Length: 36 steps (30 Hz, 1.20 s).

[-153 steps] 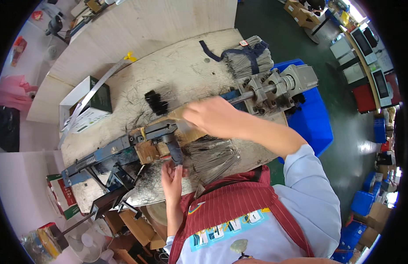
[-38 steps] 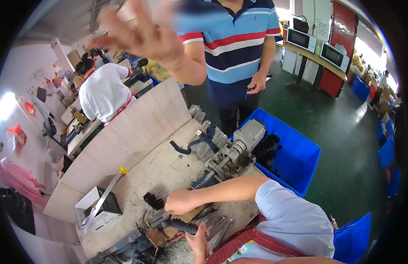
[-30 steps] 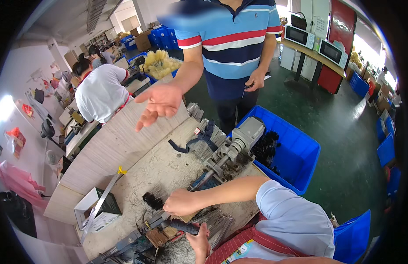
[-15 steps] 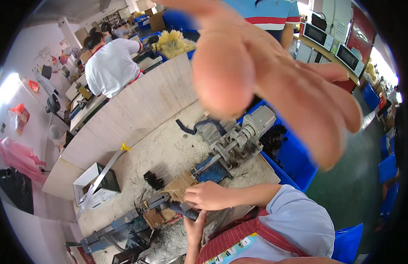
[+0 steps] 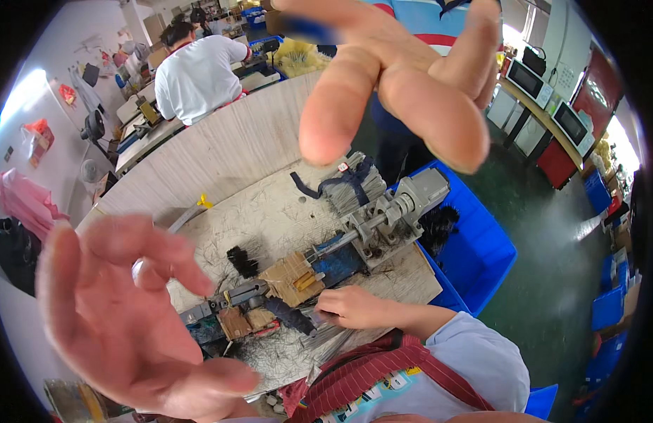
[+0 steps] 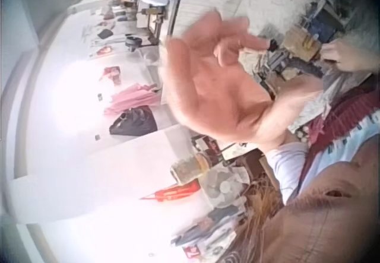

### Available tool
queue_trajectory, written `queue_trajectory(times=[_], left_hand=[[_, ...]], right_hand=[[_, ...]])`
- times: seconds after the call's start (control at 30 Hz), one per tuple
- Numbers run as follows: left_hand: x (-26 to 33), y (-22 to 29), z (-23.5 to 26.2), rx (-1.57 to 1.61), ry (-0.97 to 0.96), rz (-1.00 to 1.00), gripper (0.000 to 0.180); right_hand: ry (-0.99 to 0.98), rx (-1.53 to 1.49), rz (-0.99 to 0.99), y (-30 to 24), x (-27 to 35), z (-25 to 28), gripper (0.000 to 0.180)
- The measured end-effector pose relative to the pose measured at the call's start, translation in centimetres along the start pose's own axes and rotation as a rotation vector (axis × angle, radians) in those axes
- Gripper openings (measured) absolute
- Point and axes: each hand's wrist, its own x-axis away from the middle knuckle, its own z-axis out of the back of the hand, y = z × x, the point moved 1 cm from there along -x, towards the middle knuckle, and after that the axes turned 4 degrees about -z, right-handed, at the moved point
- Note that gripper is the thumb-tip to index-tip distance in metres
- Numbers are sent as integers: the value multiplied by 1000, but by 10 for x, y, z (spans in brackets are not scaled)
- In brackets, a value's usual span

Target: The person manufactures wire brushes by inserting bristle bundles into folded metal wires, loading them into a machine jig, and operating the clamping handle to twist the wires.

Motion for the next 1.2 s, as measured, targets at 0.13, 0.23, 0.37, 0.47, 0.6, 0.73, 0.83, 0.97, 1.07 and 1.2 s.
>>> queue_trajectory(times=[0.13,0.23,0.37,0.47,0.6,0.73,0.83,0.97,1.07,1.2], left_hand=[[-17,5,15,-49,-73,-93,107],[-29,-6,13,-37,-152,-197,112],[-44,-14,2,270,-210,-349,104],[-50,-12,11,150,-167,-352,91],[-56,-5,36,-40,-109,-343,74],[-58,2,57,-244,-39,-347,57],[-49,6,60,-340,-13,-339,50],[5,-1,27,-419,-48,-278,17],[38,-14,31,-420,-108,-143,15],[54,-33,24,-313,-108,-2,12]], right_hand=[[-17,-24,-28,-5,6,4,17],[-16,-52,-108,1,15,10,15],[-53,-60,-46,8,13,-2,13],[-53,-50,-53,12,14,-8,12],[-113,-43,-45,12,12,-10,10],[-120,-48,-37,18,16,-28,12],[-150,-81,-71,8,18,-23,12],[-152,-138,-71,3,16,-23,13],[-205,-106,-74,4,13,-27,16],[-149,-67,-58,18,18,-30,18]])
